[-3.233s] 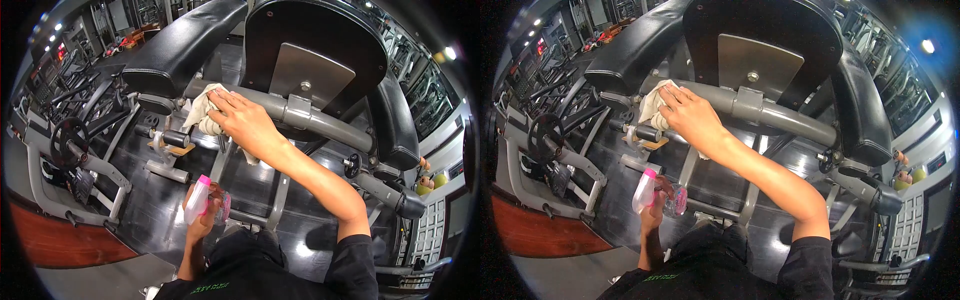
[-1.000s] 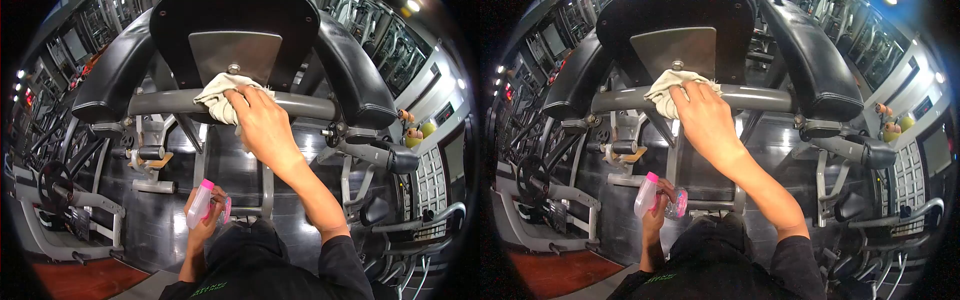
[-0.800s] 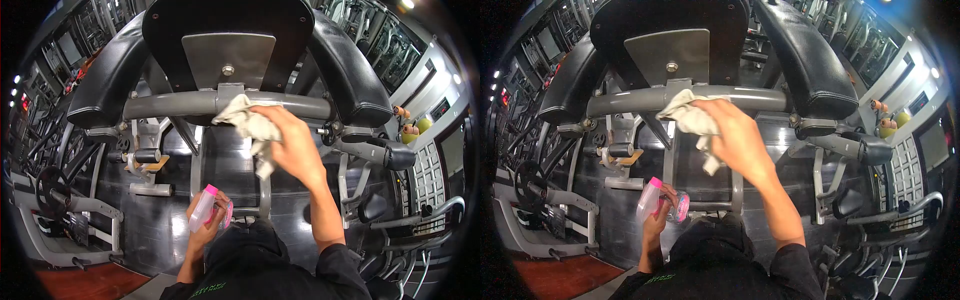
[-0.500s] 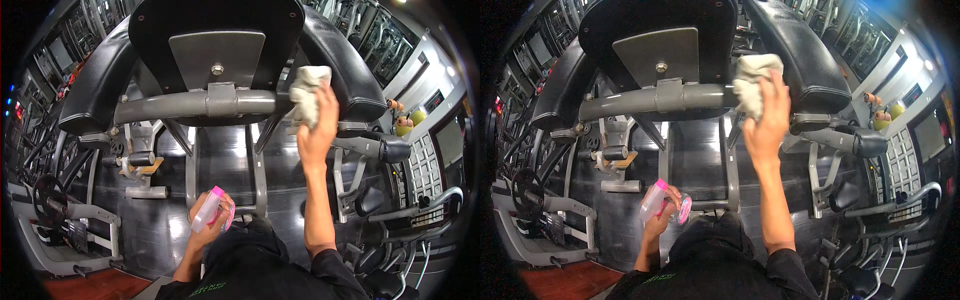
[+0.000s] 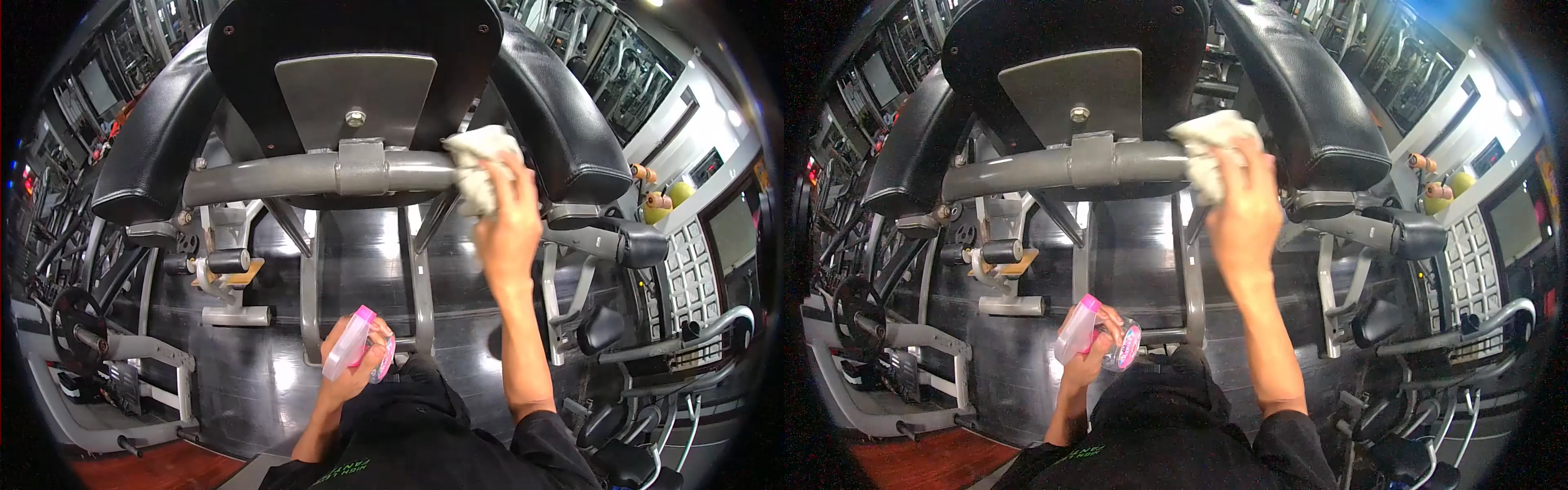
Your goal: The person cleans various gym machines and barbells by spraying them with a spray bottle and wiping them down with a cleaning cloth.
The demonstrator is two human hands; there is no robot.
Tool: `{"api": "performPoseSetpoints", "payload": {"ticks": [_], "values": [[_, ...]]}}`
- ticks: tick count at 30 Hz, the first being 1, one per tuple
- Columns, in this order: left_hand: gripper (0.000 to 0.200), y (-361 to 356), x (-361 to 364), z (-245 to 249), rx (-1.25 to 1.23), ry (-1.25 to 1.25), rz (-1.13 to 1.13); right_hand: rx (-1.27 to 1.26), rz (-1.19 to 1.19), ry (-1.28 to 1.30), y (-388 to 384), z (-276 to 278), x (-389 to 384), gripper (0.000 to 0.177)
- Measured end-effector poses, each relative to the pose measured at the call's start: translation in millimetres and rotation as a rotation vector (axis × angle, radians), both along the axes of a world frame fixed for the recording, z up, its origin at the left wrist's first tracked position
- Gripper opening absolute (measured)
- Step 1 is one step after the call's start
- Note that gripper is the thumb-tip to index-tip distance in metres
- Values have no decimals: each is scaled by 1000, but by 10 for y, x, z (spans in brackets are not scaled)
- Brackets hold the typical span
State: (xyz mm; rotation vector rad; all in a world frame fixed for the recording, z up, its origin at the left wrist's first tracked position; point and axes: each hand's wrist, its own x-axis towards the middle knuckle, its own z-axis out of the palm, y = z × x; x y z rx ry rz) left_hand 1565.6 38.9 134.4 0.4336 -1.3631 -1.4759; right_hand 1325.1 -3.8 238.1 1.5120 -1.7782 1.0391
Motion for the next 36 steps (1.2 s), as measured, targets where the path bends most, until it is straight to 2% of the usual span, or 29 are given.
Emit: {"api": "performPoseSetpoints", "payload": {"ticks": [1, 3, 6, 8, 11, 13, 15, 16, 17, 20, 21, 23, 25, 26, 27, 33, 36], "values": [[21, -8, -2, -14, 10, 18, -6, 28, -26, -154, 56, 25, -68, 60], [20, -40, -8, -37, 10, 5, 9, -24, -20, -209, 67, 1, -63, 66], [19, -60, -15, -26, 21, 4, 25, -23, 74, -94, -25, -297, 99, 71], [19, -75, -12, -22, 36, 16, 27, -39, 315, -50, -69, -511, 308, 69], [18, -77, 23, -32, -5, 4, 59, 177, 594, -169, -28, -905, 497, 69], [19, -67, 97, -45, -27, -41, 96, 215, 620, -595, -76, -1213, 625, 62], [20, -31, 184, -79, 26, -14, 117, 72, 559, -1139, -223, -1571, 682, 49], [20, -13, 228, -98, 81, 14, 126, 9, 500, -1434, -277, -1577, 716, 38], [20, -8, 277, -113, 82, 10, 139, -197, 599, -1694, -369, -1667, 697, 33], [23, 4, 380, -113, 128, -11, 242, -600, 455, -1465, -625, -1359, 852, 35], [23, 4, 399, -136, 125, -9, 245, -572, 306, -1297, -729, -1371, 930, 38], [23, 4, 459, -196, 194, -38, 260, -330, 273, -1369, -846, -1170, 1236, 38], [24, 22, 504, -149, 153, -70, 269, -341, 203, -710, -1260, -1632, 1348, 27], [24, 25, 524, -117, 110, -94, 271, -395, 281, -621, -1313, -1527, 1406, 26], [24, 25, 548, -82, 103, -97, 275, -375, 291, -606, -1353, -1545, 1435, 25], [22, 40, 568, -96, 153, -90, 336, -252, 347, -490, -1263, -1710, 1255, 44], [22, 30, 525, -88, 172, -51, 298, -17, 415, -482, -1061, -1794, 1139, 50]]}}
